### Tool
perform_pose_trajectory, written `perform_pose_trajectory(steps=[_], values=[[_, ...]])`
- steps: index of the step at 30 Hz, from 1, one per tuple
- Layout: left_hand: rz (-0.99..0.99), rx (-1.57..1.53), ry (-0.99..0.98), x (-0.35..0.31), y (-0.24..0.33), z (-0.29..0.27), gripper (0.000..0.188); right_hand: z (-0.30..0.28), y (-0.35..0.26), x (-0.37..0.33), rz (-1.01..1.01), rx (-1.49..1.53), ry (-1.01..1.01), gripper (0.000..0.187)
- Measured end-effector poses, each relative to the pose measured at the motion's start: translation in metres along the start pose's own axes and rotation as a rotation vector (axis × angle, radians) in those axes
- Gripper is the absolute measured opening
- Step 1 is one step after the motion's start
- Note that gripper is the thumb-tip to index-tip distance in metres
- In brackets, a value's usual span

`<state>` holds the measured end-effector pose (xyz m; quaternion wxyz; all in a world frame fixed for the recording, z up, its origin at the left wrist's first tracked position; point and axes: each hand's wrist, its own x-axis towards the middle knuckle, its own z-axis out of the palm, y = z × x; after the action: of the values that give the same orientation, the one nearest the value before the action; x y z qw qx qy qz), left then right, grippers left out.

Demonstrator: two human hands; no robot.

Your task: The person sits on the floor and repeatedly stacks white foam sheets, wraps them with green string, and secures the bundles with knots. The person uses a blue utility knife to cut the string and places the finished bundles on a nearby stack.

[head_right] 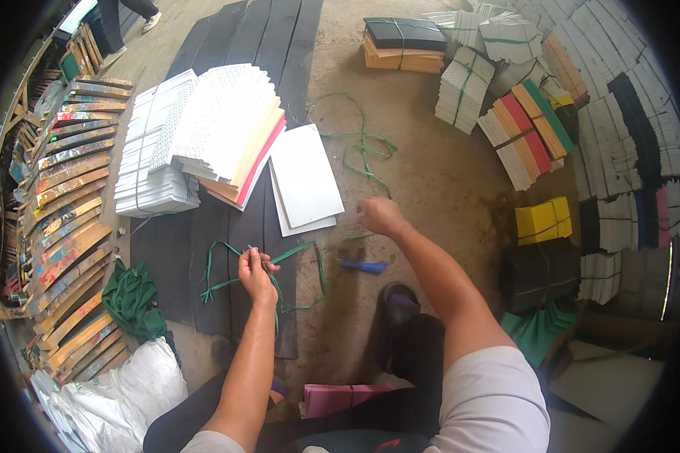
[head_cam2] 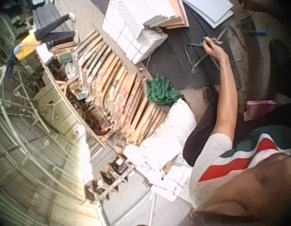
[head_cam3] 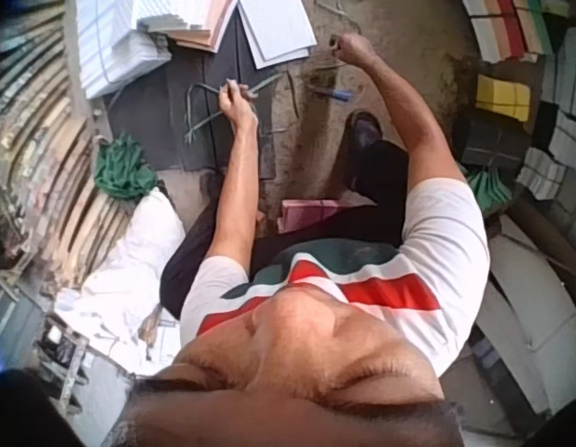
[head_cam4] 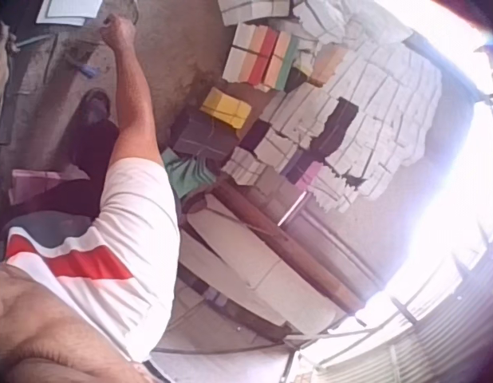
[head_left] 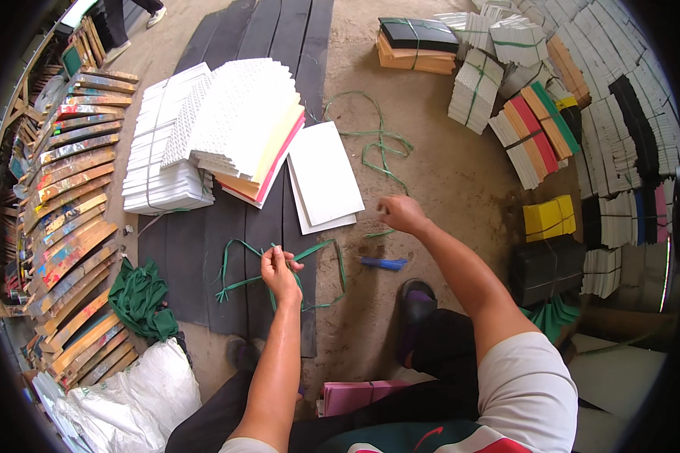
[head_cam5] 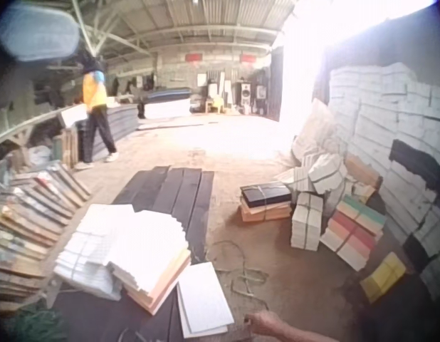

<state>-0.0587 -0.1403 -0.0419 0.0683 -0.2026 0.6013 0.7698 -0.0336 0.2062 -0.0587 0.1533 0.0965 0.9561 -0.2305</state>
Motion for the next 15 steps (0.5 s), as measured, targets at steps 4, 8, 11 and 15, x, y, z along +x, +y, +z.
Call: perform_pose_trajectory(steps=[4, 8, 11, 15], values=[[-0.072, -0.045, -0.027, -0.005, -0.007, -0.003, 0.020, 0.015, 0.028, -0.038, -0.188, -0.143, 0.052, 0.035], [-0.146, -0.102, -0.094, -0.019, -0.012, 0.004, 0.021, 0.041, 0.024, -0.049, -0.134, -0.172, 0.108, 0.029], [-0.199, -0.165, -0.111, -0.040, -0.014, 0.007, 0.022, 0.059, 0.025, -0.062, -0.153, -0.200, 0.144, 0.025], [-0.238, -0.338, -0.132, -0.051, -0.010, 0.009, 0.019, 0.054, -0.026, -0.053, 0.081, 0.161, 0.092, 0.020]])
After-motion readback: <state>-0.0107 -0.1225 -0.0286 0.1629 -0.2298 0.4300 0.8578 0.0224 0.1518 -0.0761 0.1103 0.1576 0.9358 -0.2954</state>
